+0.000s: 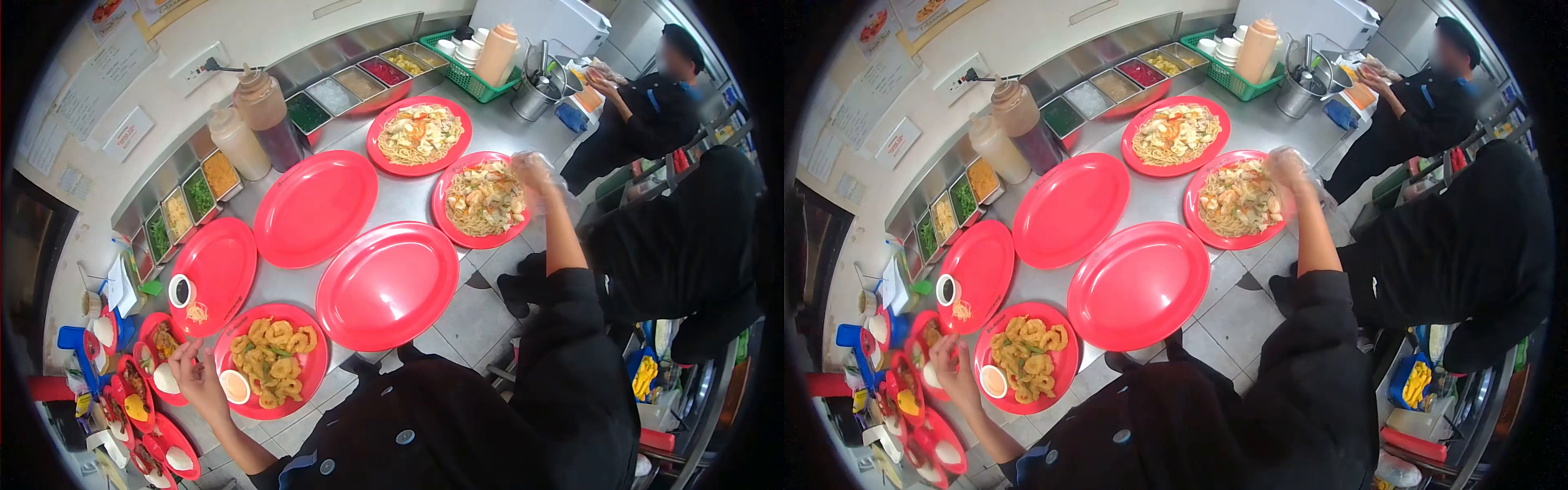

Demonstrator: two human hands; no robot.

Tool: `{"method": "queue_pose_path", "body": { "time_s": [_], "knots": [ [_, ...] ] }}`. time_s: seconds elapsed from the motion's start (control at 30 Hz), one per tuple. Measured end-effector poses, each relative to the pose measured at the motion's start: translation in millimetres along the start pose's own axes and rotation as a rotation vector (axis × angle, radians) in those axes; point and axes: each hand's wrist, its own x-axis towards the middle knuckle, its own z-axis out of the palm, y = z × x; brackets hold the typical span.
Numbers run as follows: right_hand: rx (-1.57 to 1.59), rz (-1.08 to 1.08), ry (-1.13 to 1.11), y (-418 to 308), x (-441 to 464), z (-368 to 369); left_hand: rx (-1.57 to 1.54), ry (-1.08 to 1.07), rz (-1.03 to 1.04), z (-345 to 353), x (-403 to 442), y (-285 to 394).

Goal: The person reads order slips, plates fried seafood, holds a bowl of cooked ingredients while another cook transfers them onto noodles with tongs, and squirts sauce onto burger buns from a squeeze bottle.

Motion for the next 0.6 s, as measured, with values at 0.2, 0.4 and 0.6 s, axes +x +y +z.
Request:
{"method": "queue_pose_path", "body": {
  "time_s": [0.2, 0.4, 0.6],
  "knots": [
    [0.580, 0.128, 0.305, 50, 17, 44, -0.013, 0.019, 0.000, -3, -2, -6],
    [0.598, 0.353, 0.095, -57, -18, -61, 0.002, 0.043, -0.048, -17, -9, -24],
    [-0.331, 0.051, -0.355, -98, 11, -39, 0.053, 0.161, -0.128, -45, -16, -42]
  ]
}}
